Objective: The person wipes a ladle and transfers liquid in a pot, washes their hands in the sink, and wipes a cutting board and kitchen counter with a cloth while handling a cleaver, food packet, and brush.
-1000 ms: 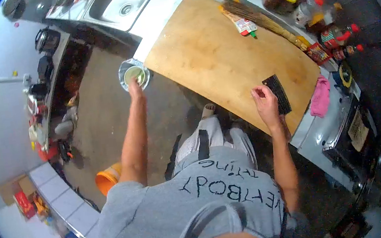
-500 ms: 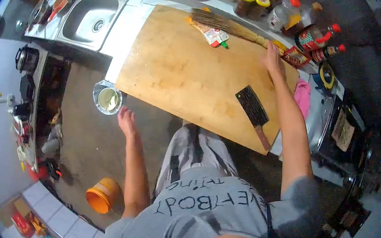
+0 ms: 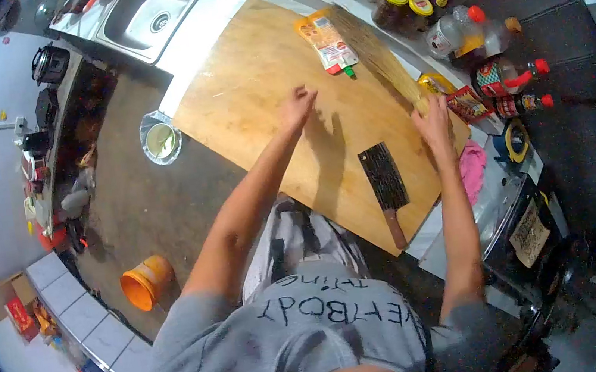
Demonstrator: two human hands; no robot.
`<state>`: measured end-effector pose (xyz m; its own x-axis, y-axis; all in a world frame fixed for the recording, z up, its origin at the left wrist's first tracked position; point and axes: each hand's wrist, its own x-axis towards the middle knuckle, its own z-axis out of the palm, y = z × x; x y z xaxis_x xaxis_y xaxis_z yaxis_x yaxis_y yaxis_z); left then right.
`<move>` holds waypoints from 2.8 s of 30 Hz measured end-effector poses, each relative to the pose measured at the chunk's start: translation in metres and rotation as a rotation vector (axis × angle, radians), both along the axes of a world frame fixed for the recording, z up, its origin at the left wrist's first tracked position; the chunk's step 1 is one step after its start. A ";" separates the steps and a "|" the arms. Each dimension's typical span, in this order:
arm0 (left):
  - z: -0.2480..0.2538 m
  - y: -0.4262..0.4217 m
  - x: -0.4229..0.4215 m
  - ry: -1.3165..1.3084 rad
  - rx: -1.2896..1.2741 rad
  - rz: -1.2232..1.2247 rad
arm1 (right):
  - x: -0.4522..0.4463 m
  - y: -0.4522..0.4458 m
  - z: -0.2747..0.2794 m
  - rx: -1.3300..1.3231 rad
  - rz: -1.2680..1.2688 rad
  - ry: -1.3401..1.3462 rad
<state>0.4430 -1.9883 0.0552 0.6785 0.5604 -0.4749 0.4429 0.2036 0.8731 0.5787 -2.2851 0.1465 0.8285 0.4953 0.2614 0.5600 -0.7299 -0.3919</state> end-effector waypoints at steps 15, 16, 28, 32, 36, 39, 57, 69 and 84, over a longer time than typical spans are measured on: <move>0.029 0.010 0.102 0.050 0.136 0.055 | -0.150 -0.095 0.020 -0.040 -0.286 0.452; 0.037 0.021 0.085 -0.063 -0.023 0.072 | -0.146 -0.075 0.022 -0.066 -0.276 0.524; 0.185 0.176 -0.305 -0.466 -0.132 0.743 | -0.284 0.233 0.000 0.019 0.168 0.688; 0.188 0.208 -0.372 -0.469 -0.005 0.871 | -0.316 0.248 -0.006 0.179 0.307 0.523; 0.191 0.226 -0.410 -0.487 0.031 0.863 | -0.221 0.234 0.015 -0.141 0.063 0.554; 0.194 0.230 -0.424 -0.502 -0.045 0.858 | -0.129 0.253 -0.008 0.016 -0.013 0.558; 0.169 0.226 -0.427 -0.564 -0.431 0.715 | -0.359 0.238 -0.028 0.185 -0.025 0.764; 0.218 0.227 -0.428 -0.306 -0.543 0.270 | -0.359 0.233 0.104 0.073 0.024 0.510; 0.178 0.026 -0.220 -0.042 -0.595 -0.099 | -0.179 -0.086 0.055 -0.030 -0.643 0.133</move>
<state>0.2227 -1.9619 0.2331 0.7391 0.1402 -0.6588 0.4519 0.6221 0.6393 0.3997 -2.3711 0.2012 0.9860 -0.1043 0.1300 -0.0437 -0.9144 -0.4023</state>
